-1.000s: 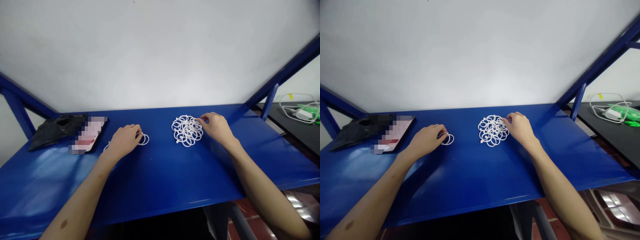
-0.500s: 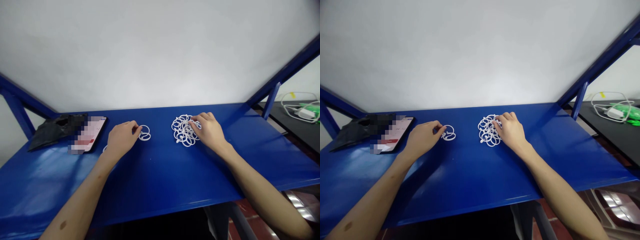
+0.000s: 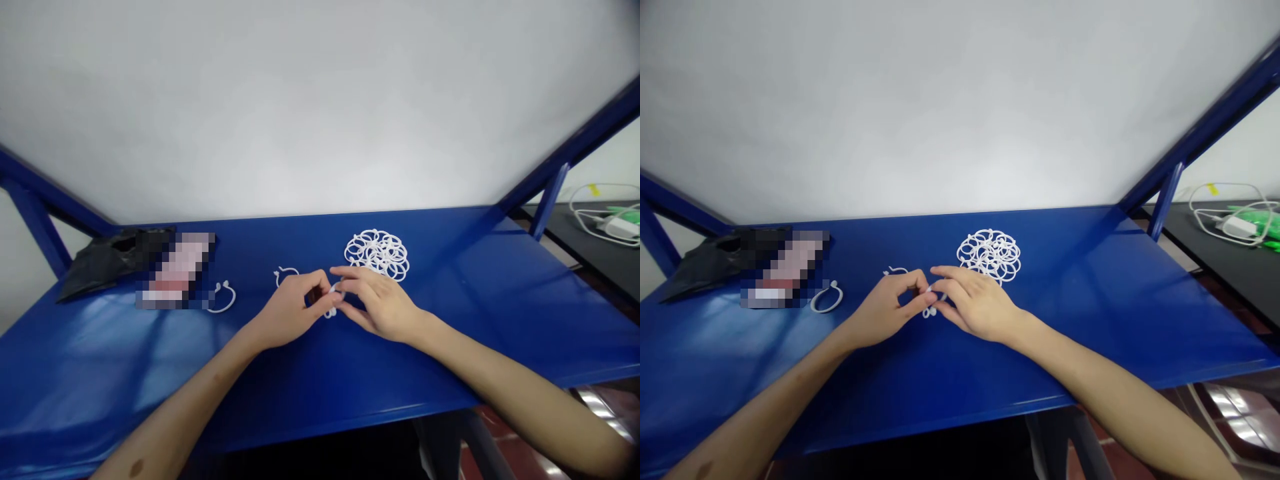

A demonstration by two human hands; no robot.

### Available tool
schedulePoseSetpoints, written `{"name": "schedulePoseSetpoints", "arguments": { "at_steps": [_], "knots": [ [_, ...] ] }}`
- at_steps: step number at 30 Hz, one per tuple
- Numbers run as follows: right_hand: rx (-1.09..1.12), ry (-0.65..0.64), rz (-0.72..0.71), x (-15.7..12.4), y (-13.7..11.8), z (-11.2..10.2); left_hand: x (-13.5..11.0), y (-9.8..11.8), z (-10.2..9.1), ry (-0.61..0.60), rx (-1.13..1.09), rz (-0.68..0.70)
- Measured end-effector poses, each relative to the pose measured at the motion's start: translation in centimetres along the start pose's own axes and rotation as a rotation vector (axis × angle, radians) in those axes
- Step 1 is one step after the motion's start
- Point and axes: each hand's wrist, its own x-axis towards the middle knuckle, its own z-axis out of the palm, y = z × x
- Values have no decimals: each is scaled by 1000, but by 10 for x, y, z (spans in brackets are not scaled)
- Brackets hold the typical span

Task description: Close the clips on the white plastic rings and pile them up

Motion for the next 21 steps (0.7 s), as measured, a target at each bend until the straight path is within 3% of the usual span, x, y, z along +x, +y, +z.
{"name": "schedulePoseSetpoints", "arguments": {
  "at_steps": [3,6,13,21],
  "knots": [
    [103,-4,-5,-2,4,1,0,0,4,-65,-62,-9],
    [172,12,23,-6,7,3,2,-4,3,-54,-72,-21],
    [146,256,162,-11,6,7,1,-9,4,-103,-7,11],
    [124,210,288,-10,7,4,2,-8,2,-78,-110,-93]
  ]
}}
